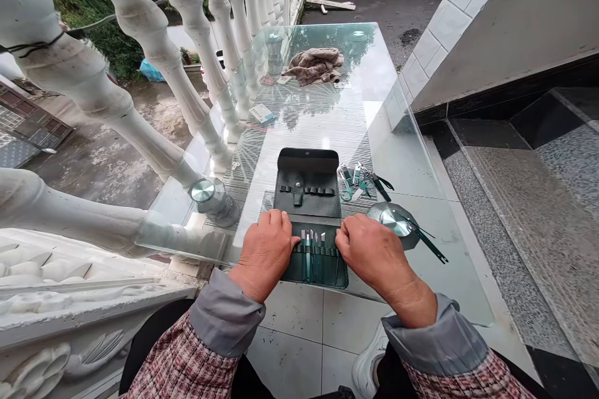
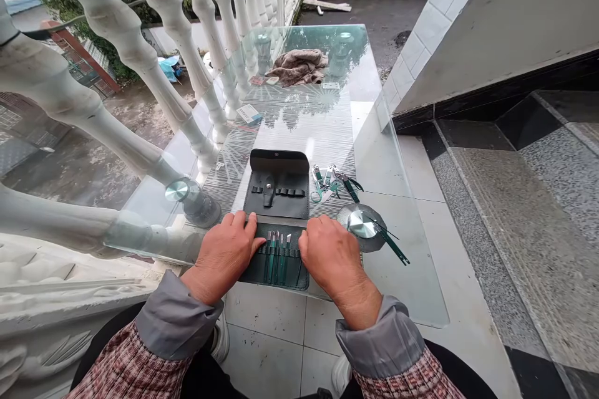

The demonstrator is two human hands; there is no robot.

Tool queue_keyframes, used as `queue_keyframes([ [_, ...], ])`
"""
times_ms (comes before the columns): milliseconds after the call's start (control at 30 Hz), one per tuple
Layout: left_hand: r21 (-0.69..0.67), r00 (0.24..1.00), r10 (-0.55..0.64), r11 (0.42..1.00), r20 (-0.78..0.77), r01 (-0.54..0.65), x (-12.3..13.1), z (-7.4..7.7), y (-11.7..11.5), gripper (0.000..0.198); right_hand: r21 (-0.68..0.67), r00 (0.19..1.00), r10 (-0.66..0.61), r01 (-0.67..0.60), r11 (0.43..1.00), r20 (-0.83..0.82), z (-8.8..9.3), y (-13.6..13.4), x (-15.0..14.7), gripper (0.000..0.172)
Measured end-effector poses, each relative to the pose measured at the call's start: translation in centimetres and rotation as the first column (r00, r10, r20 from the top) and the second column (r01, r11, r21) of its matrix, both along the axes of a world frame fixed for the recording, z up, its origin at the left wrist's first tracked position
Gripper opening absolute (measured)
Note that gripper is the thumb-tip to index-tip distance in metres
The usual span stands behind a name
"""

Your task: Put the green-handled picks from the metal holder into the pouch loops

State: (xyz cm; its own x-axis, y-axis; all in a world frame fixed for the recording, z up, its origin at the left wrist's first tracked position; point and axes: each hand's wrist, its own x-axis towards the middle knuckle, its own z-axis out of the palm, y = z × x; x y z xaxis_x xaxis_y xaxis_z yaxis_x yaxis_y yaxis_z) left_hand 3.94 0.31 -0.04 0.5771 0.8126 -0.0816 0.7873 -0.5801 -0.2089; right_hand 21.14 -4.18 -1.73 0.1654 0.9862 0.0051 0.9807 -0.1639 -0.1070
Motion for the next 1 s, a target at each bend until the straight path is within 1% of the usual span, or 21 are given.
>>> queue_keyframes([
  [67, -0.002, 1.000, -0.001, 1.000, 0.001, 0.001, 0.0, 0.1, 0.0, 0.043, 0.005, 0.999, 0.019, -0.019, 1.000, -0.050, -0.2, 0.0, 0.4, 0.019],
  [133, -0.003, 1.000, -0.003, 1.000, 0.000, 0.003, 0.0, 0.1, 0.0, 0.041, 0.025, 0.990, 0.065, -0.062, 0.998, -0.127, -0.4, -0.1, 1.1, 0.020],
  [267, -0.007, 1.000, 0.002, 1.000, -0.001, -0.002, 0.0, 0.1, 0.0, 0.039, 0.106, 0.952, 0.168, -0.145, 0.984, -0.254, -1.1, -0.2, 2.1, 0.021],
  [400, -0.006, 1.000, 0.004, 1.000, 0.000, -0.004, 0.0, 0.1, 0.0, 0.039, 0.158, 0.934, 0.230, -0.192, 0.969, -0.273, -1.3, -0.1, 2.1, 0.020],
  [500, 0.004, 1.000, -0.004, 1.000, -0.004, 0.004, 0.0, 0.0, 0.0, 0.043, 0.163, 0.930, 0.205, -0.161, 0.973, -0.306, -1.3, 0.1, 2.0, 0.016],
  [600, 0.012, 1.000, -0.011, 1.000, -0.002, 0.011, -0.1, -0.1, 0.0, 0.044, 0.164, 0.900, 0.136, -0.073, 0.984, -0.415, -1.1, 0.2, 2.4, 0.012],
  [667, 0.012, 1.000, -0.013, 1.000, 0.007, 0.013, -0.1, -0.1, 0.0, 0.044, 0.156, 0.878, 0.122, -0.054, 0.986, -0.463, -0.9, 0.1, 2.5, 0.011],
  [767, 0.010, 1.000, -0.012, 1.000, 0.013, 0.012, -0.2, -0.2, 0.0, 0.044, 0.145, 0.873, 0.142, -0.083, 0.986, -0.467, -0.8, -0.4, 2.5, 0.011],
  [1000, -0.004, 1.000, -0.002, 1.000, 0.010, 0.002, 0.0, 0.0, -0.1, 0.041, 0.146, 0.900, 0.181, -0.133, 0.980, -0.395, -1.0, -0.9, 1.9, 0.008],
])
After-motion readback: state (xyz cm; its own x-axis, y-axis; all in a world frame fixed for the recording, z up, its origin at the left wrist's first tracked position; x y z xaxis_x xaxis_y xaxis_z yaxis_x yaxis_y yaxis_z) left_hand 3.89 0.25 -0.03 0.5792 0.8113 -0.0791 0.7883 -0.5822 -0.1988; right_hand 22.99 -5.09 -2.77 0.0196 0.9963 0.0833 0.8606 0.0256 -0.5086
